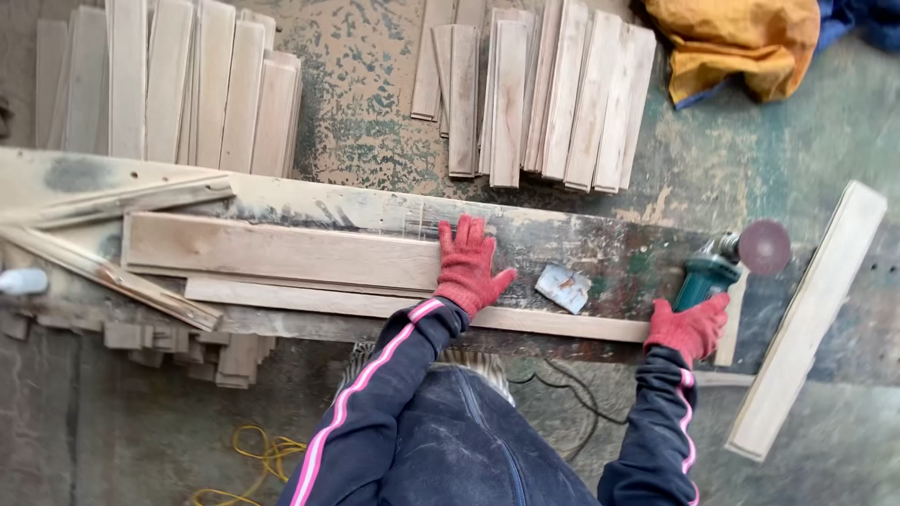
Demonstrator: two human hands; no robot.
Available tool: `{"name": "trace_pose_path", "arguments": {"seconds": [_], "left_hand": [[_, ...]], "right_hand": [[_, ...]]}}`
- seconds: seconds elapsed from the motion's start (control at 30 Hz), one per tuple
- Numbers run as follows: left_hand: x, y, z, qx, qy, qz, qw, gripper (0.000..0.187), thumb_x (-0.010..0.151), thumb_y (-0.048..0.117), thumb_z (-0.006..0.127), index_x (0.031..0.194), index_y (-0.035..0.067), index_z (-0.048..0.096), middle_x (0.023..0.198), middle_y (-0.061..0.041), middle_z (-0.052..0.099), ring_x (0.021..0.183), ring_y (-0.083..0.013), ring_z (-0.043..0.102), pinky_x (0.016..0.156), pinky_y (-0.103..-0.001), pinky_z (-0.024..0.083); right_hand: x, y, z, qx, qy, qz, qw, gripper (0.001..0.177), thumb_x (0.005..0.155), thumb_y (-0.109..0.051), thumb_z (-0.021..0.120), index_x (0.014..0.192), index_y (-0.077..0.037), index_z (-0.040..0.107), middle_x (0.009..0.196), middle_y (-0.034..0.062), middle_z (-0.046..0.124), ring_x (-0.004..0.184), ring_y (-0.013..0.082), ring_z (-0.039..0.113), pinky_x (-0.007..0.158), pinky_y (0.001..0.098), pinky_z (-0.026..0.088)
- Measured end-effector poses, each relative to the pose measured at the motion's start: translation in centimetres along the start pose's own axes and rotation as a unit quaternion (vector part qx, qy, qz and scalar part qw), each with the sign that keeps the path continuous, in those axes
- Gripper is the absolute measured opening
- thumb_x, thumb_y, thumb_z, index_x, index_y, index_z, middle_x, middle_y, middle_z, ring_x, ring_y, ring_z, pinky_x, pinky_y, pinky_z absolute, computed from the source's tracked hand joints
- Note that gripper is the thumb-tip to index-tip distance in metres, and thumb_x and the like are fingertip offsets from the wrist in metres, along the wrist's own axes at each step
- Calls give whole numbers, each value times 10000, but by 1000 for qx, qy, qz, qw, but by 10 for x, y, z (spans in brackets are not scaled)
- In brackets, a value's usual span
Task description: The recorder is sanding wooden planks on a workbench using a power angle grinder.
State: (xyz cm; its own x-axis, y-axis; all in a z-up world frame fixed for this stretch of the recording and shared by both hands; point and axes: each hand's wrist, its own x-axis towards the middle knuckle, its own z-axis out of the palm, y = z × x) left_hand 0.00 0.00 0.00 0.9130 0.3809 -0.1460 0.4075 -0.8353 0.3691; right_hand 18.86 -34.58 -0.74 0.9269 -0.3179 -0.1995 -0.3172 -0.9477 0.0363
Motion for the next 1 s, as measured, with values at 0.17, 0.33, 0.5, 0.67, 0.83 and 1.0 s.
{"name": "trace_pose_path", "arguments": {"seconds": [0.17, 0.33, 0.5, 0.67, 0.83, 1.0], "left_hand": [[-7, -8, 26, 35, 30, -3, 999, 527, 851, 482, 659, 1269, 161, 683, 1500, -178, 473, 1502, -374, 290, 1247, -687, 52], [-7, -13, 26, 36, 18, -3, 999, 521, 860, 512, 638, 1277, 204, 683, 1535, -151, 461, 1524, -342, 271, 1260, -654, 21], [-12, -5, 7, -162, 21, -39, 986, 916, 766, 686, 756, 1448, 109, 553, 1629, -200, 319, 1554, -371, 185, 1285, -533, 28], [-29, 51, -53, -538, -263, -27, 801, 1201, 565, 676, 823, 1531, 140, 352, 1597, -168, 355, 1502, -327, 339, 1255, -452, 253], [-77, 34, -118, -782, -409, 159, 443, 629, 894, 50, 741, 1450, 38, 447, 928, -78, 634, 648, -152, 552, 581, -284, 486], [-118, -61, -130, -740, -231, -16, 632, 748, 664, 208, 984, 1325, 117, 646, 1130, -151, 736, 1065, -264, 722, 898, -404, 608]], "right_hand": [[57, 29, 34, 8, -17, 13, 1000, 1088, 585, -502, 876, 1450, -139, 325, 1246, 244, 613, 1092, 460, 650, 841, 613, 524], [63, 51, 16, 146, -57, -9, 988, 897, 554, -342, 941, 1283, 10, 555, 1183, 303, 663, 1163, 480, 617, 992, 543, 477], [5, 47, -29, 607, -280, 72, 740, 217, 790, -158, 771, 976, -94, 680, 859, 111, 739, 767, 272, 761, 766, 425, 614], [-119, -9, -71, 753, -528, -61, 389, 556, 814, -190, 716, 1306, 9, 552, 1074, 208, 674, 929, 371, 690, 826, 500, 580], [-258, -51, -69, 746, -595, -160, 252, 703, 909, -389, 674, 1377, 78, 434, 1051, 236, 602, 884, 347, 605, 752, 457, 541], [-348, -106, -46, 571, -444, -226, 653, 767, 435, 84, 910, 1171, 61, 692, 996, 281, 774, 932, 426, 758, 848, 514, 600]]}}
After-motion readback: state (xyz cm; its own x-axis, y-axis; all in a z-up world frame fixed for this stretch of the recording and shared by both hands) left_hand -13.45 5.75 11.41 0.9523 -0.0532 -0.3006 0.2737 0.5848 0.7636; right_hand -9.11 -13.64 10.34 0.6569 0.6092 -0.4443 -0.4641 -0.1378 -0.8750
